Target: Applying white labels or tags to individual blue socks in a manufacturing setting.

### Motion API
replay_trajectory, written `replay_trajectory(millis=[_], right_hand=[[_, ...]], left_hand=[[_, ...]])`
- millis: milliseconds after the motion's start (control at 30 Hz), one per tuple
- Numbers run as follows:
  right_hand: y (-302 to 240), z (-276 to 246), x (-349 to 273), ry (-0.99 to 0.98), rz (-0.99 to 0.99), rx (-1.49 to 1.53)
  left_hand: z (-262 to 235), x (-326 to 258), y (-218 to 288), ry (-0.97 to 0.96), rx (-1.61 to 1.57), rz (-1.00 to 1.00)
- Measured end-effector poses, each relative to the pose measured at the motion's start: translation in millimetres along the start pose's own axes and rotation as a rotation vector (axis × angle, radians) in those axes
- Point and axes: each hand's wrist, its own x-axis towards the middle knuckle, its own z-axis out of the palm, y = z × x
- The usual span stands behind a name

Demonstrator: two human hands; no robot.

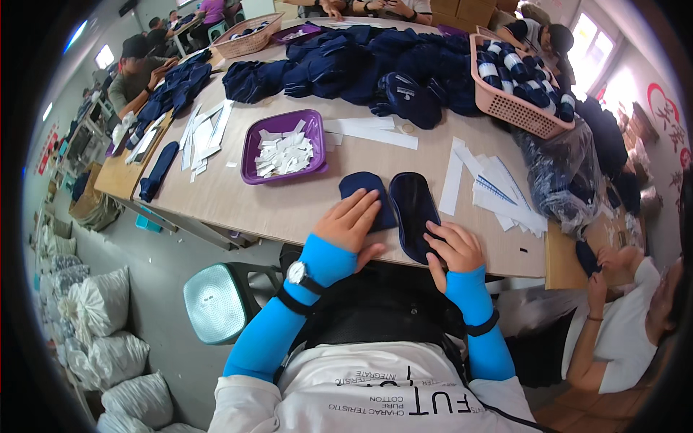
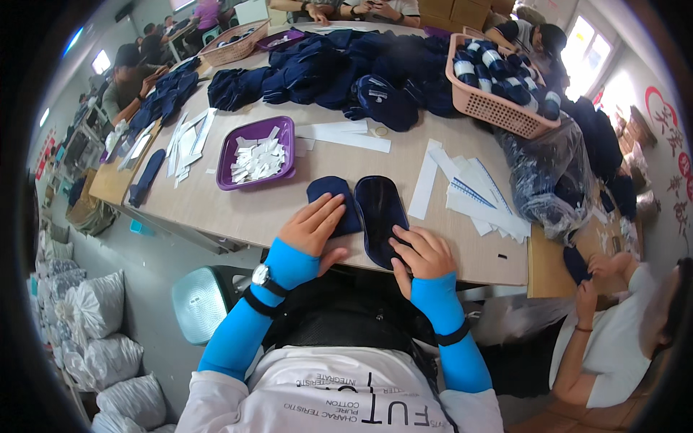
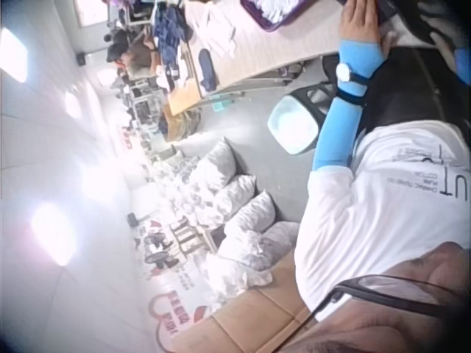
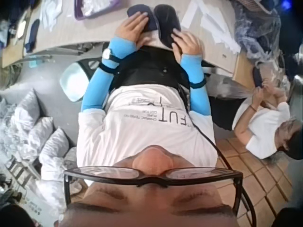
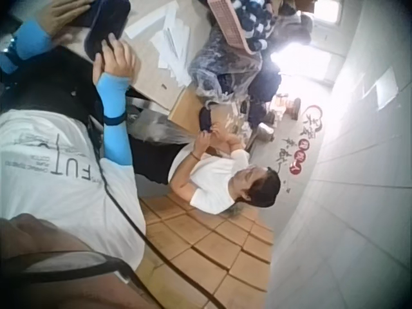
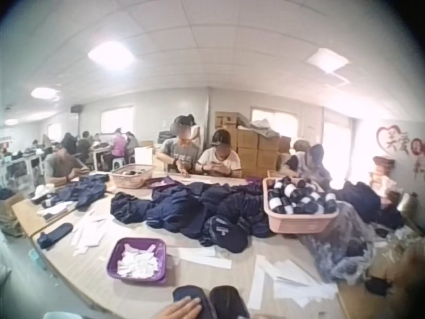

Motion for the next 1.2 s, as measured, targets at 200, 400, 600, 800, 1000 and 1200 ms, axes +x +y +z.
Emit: replay_trajectory(millis=[200, 400, 600, 800, 1000, 1200], right_hand=[[-14, 5, -6, 0.069, 0.033, -0.043], [-6, 10, -11, 0.175, 0.029, 0.010], [-3, 11, -14, 0.186, 0.043, 0.055], [-8, 10, -14, 0.193, 0.045, 0.059], [-6, 12, -18, 0.165, 0.072, 0.030], [-1, 10, -22, 0.123, 0.070, 0.072]], left_hand=[[-14, -27, 16, -0.117, 0.200, 0.013], [-35, -16, 29, -0.089, 0.092, -0.119], [-14, 49, 21, 0.352, -0.398, -0.422], [38, 50, 46, 0.071, -0.084, 0.113], [48, 31, 58, -0.020, -0.021, 0.054], [43, 32, 57, -0.138, 0.004, 0.126]])
